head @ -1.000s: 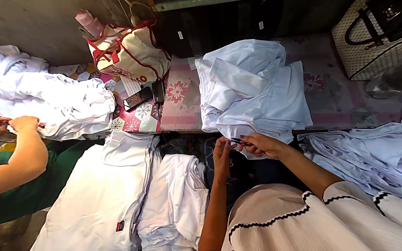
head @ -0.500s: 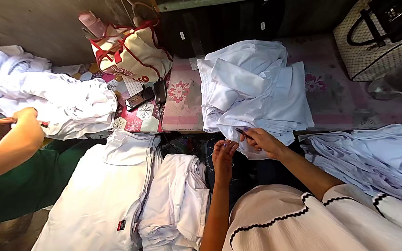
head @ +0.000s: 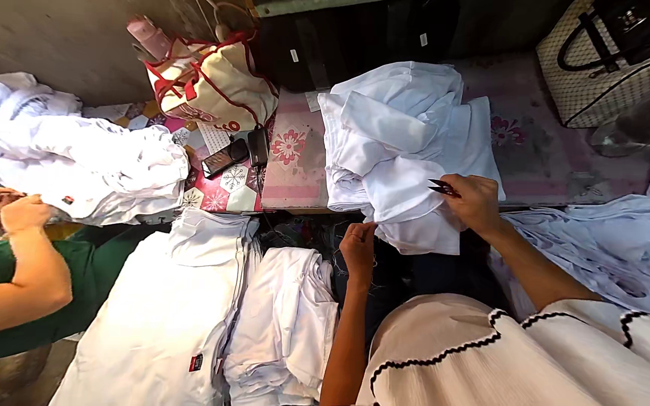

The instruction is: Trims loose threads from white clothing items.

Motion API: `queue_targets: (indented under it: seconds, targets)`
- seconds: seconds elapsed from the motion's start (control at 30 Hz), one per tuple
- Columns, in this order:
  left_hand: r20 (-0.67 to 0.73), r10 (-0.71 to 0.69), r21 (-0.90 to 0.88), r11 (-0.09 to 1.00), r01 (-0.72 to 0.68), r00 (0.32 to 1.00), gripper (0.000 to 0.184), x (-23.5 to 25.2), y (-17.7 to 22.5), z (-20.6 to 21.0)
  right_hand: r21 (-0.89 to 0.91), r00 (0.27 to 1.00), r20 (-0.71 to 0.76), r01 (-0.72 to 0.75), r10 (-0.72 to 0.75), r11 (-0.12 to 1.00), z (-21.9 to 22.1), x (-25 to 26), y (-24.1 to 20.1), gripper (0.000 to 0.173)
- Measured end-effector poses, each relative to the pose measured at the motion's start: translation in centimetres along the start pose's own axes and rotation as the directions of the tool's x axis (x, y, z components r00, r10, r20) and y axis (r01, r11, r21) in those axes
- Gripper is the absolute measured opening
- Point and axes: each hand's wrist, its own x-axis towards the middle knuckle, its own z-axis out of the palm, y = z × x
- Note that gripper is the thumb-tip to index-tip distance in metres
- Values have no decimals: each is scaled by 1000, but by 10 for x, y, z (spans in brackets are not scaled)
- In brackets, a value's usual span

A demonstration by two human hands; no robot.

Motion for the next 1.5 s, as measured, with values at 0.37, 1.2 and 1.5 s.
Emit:
queue_targets:
  seconds: [0.37, 1.2, 1.5]
  targets:
    - [192, -255, -297, 905, 304, 948, 10, -12, 16, 1, 327, 365, 907, -925, 212, 194, -22, -7, -66, 42]
    - [151, -291, 164, 950, 266, 945, 69, 10, 4, -10, 51, 895, 329, -335, 301, 941, -2, -27, -62, 51]
    - [593, -315, -582, 469, 665, 741, 43, 38, 57, 44, 105, 878, 181, -465, 443, 879, -17, -10, -42, 29]
